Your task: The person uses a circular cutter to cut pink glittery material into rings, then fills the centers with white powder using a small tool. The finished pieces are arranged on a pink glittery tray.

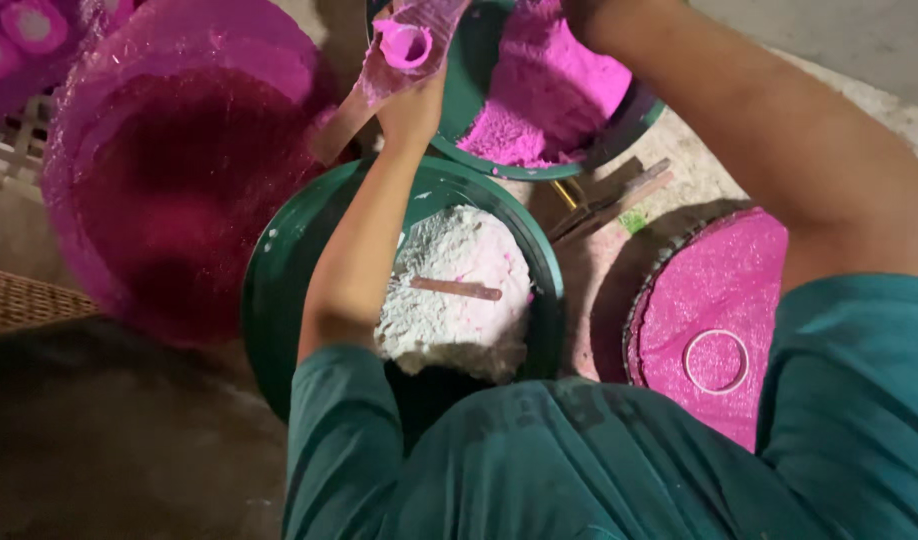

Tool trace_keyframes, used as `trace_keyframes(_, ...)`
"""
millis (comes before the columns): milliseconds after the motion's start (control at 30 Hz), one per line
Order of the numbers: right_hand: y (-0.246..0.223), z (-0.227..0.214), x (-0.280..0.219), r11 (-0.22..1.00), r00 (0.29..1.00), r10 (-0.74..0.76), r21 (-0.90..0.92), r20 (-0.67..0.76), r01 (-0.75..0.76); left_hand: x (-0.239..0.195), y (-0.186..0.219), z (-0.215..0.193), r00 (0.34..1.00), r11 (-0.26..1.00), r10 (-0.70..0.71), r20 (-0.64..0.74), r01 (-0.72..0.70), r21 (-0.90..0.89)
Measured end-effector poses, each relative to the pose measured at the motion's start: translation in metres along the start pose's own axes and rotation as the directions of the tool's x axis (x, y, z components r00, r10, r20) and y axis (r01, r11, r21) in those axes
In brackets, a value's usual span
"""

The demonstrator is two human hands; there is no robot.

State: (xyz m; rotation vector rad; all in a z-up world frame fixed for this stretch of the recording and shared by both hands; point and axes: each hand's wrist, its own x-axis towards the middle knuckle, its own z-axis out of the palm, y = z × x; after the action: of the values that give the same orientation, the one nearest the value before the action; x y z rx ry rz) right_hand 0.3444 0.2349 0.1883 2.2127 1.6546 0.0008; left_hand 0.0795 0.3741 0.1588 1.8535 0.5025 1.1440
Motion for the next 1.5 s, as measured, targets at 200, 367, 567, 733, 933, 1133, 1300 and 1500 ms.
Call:
trace_keyframes(200, -0.018, -0.032, -0.021, 0.973, 0.984, -0.132, -0.176, 0.121, 0.152, 0.005, -0.009, 0.002, 1.0, 0.995, 0.026, 0.016, -0.028, 0.099)
trace_keyframes(367, -0.032, -0.062, -0.064, 0.983, 0.963, -0.167, 0.113, 0.213, 0.145, 0.002, -0.036, 0.001, 0.931, 0.752, 0.313, 0.187, -0.363, 0.55)
trace_keyframes(567, -0.058, -0.063, -0.097, 0.945, 0.934, -0.162, 0.322, 0.318, 0.054, -0.009, -0.071, 0.02, 0.983, 0.852, 0.141, 0.115, -0.179, 0.493)
trace_keyframes(733, -0.024, -0.097, -0.154, 0.576, 0.948, -0.256, 0.758, -0.187, 0.305, 0.013, -0.075, -0.004, 0.951, 0.722, 0.261, 0.167, -0.307, 0.62)
trace_keyframes(933, 0.015, -0.139, -0.238, 0.48, 0.981, -0.109, 0.856, -0.161, 0.194, -0.012, 0.015, -0.027, 0.862, 0.711, 0.32, 0.394, -0.493, 0.502)
trace_keyframes(1133, -0.005, -0.207, -0.279, 0.768, 0.956, -0.137, 0.582, -0.259, 0.268, -0.031, 0.122, -0.03, 0.767, 0.977, -0.16, 0.622, 0.032, 0.212)
trace_keyframes(1300, -0.078, -0.23, -0.288, 0.985, 0.955, -0.171, -0.075, -0.243, 0.157, -0.067, 0.159, -0.046, 0.867, 0.994, 0.021, 0.497, 0.034, -0.102)
trace_keyframes(1500, -0.106, -0.22, -0.333, 0.966, 0.894, -0.258, -0.127, -0.365, 0.227, -0.082, 0.147, -0.061, 0.87, 0.945, 0.125, 0.477, -0.251, 0.208)
